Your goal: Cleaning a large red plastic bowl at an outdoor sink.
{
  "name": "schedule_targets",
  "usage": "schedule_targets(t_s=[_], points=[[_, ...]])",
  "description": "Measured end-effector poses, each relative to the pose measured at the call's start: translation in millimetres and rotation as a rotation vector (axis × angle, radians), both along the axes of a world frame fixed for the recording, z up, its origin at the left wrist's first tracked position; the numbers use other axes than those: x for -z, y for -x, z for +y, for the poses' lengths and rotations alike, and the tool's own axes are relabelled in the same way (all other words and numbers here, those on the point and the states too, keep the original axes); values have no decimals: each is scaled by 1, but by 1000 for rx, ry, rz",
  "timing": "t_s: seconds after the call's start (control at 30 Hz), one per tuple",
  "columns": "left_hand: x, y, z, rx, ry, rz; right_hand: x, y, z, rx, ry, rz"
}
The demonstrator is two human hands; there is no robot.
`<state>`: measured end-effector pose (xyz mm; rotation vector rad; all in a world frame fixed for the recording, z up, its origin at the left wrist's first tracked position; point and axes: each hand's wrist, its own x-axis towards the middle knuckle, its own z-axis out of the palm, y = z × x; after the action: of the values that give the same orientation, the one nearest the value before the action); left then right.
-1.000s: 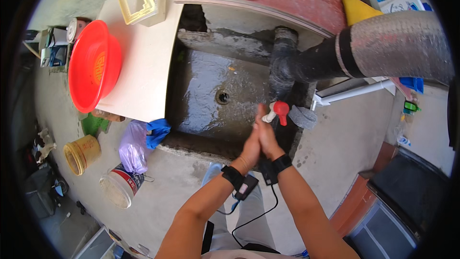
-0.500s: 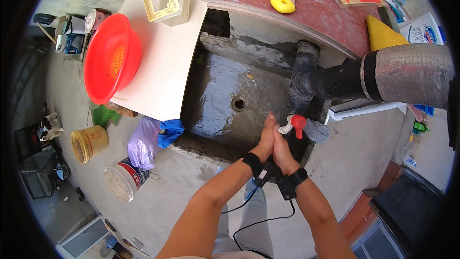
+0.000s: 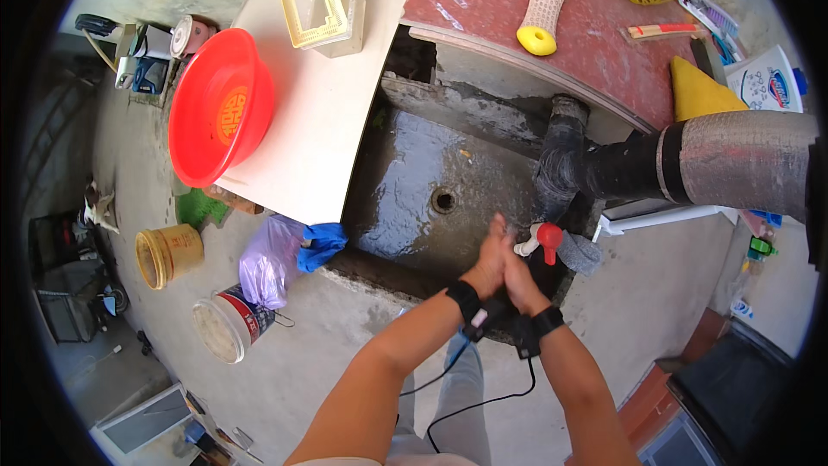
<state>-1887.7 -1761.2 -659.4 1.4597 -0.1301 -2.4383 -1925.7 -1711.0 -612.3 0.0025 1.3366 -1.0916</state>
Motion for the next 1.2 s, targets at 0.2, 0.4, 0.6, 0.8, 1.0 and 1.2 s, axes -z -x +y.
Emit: schedule_targets(t_s=[0.2,0.4,0.6,0.8,1.0,1.2], points=[[8,-4,11,151,-66,212,-36,42,44,-302,14,307],[-27,-12,-14,332,-38,313,-125,25,5,111,203,513],[-46,-40,-2,470,416,-120,-115,-5,-21,131,24,623],[-70,-78,-7,518,539,-148,-134,-11,-17,187,66,526],[-140,-157,-45,1601,956,-894,-106,-61,1,-705,-62,1078],[-114,-255,-74,531,1141,-981,-138,-65,-44,-643,211,1217]])
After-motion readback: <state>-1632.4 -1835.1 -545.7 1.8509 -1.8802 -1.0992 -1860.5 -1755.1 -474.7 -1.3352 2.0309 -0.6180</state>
